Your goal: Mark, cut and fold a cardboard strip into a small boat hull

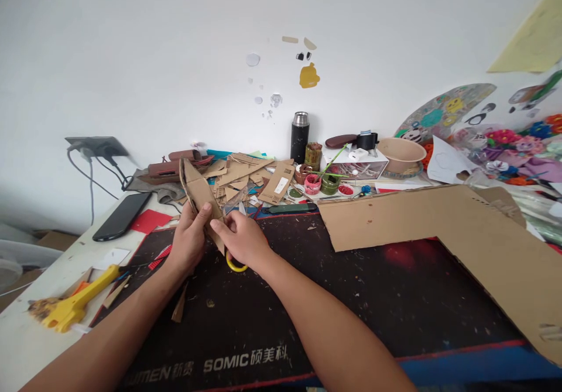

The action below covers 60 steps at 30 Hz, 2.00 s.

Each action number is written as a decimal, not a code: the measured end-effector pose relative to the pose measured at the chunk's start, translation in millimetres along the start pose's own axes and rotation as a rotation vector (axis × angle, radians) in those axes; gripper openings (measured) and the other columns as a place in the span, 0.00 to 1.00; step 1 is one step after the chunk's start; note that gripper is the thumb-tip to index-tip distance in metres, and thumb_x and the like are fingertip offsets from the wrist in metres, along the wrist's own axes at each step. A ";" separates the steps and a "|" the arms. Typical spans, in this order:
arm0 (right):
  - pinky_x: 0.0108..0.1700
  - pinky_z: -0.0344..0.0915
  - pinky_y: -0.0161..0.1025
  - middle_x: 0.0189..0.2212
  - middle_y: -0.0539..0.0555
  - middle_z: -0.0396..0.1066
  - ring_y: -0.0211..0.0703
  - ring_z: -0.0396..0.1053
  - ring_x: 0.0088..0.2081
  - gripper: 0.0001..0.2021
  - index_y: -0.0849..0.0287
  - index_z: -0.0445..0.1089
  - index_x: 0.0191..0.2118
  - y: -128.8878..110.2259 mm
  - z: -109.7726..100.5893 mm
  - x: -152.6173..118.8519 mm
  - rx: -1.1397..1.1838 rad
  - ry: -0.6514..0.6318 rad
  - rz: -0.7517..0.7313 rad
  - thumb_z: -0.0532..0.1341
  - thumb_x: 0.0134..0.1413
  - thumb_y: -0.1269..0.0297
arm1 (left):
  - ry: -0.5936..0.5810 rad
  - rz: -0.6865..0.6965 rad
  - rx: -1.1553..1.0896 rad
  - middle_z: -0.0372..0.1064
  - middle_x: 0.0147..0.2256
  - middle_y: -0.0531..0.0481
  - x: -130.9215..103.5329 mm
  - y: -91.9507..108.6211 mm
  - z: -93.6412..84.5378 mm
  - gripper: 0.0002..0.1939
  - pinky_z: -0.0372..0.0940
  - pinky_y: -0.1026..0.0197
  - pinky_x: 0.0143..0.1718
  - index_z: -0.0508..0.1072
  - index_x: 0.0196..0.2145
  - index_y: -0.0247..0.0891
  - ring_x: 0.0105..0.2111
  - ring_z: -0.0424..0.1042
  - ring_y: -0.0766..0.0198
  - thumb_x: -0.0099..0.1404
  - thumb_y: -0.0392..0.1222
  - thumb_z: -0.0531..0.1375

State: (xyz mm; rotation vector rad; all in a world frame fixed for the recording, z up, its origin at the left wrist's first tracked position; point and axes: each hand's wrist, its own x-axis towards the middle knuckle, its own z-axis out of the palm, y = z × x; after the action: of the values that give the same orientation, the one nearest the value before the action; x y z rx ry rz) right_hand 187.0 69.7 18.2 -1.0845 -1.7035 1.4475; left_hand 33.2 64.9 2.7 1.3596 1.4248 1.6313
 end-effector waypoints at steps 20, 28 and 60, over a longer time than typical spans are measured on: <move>0.17 0.59 0.33 0.20 0.45 0.68 0.35 0.63 0.16 0.26 0.55 0.68 0.33 8.4 -12.7 8.9 0.233 -0.071 0.012 0.67 0.59 0.35 | -0.017 -0.261 -0.431 0.79 0.49 0.49 4.4 11.4 2.6 0.23 0.72 0.59 0.46 0.75 0.52 0.43 0.47 0.78 0.55 0.64 0.55 0.69; 0.15 0.56 0.31 0.21 0.43 0.69 0.33 0.61 0.14 0.25 0.56 0.69 0.36 2.9 -9.7 8.2 0.315 0.008 -0.026 0.70 0.55 0.37 | -0.131 -0.266 -0.356 0.79 0.48 0.47 0.7 7.8 1.8 0.25 0.72 0.58 0.47 0.75 0.52 0.42 0.47 0.78 0.53 0.65 0.58 0.70; 0.15 0.46 0.28 0.16 0.42 0.64 0.29 0.55 0.15 0.31 0.57 0.64 0.28 -6.5 -43.1 13.1 0.712 0.322 0.080 0.79 0.39 0.40 | -0.320 -0.373 -0.470 0.73 0.35 0.53 26.1 33.0 -35.7 0.30 0.68 0.66 0.22 0.72 0.44 0.39 0.25 0.71 0.67 0.47 0.43 0.81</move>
State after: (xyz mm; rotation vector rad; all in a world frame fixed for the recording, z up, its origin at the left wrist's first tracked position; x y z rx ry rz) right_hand 217.6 100.4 32.0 -0.9137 -0.8179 1.6347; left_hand -2.0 66.7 45.2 0.9612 0.9564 1.3216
